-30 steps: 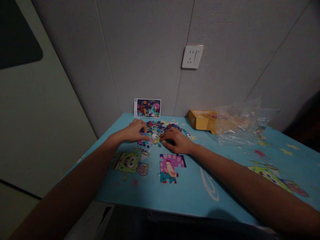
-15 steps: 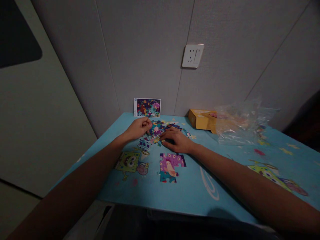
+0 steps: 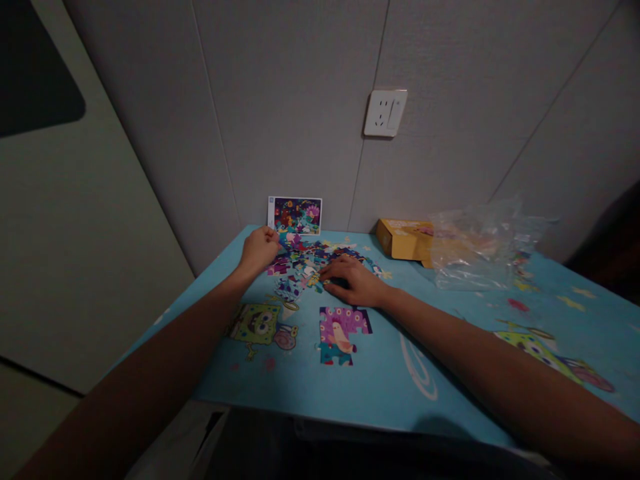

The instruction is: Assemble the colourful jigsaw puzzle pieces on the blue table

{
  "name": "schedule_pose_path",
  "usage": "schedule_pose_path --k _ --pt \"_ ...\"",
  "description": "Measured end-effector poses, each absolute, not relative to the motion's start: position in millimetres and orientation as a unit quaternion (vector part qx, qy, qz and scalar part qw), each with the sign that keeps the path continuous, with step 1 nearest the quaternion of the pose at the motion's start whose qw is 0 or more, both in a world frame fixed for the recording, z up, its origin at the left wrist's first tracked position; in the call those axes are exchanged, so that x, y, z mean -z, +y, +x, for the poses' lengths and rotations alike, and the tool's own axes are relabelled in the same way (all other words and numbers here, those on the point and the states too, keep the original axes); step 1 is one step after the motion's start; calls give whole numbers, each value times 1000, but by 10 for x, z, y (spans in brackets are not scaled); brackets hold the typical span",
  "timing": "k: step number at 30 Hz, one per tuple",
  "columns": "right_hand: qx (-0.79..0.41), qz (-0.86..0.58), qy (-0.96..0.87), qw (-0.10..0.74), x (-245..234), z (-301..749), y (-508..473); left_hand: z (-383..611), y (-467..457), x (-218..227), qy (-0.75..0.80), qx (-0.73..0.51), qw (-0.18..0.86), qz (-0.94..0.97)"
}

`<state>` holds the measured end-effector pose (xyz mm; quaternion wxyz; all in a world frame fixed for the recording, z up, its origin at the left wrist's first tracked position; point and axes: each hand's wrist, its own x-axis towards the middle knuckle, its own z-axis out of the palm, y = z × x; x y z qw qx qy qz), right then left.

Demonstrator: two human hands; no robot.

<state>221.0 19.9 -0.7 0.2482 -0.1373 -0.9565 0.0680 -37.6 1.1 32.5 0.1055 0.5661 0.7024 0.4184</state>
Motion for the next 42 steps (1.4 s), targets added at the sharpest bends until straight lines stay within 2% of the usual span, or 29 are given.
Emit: schedule_pose_path --k 11,17,24,29,31,42 --pt "-70 -139 -954 255 24 2211 209 -538 61 -311 732 -407 79 540" --pt "-67 -139 -955 252 0 2207 184 -390 42 -246 690 -305 130 643" --pt "-69 -135 -956 251 13 2207 201 -444 -24 -319 722 -244 49 645" --pt "-65 -138 -957 246 -6 2208 189 -647 -41 -385 773 -68 56 628" --pt "-62 -141 -959 238 -16 2207 186 -658 -44 -391 765 -34 62 641" --pt "-60 -148 -958 238 -18 2210 177 -551 -53 -387 730 -84 64 676"
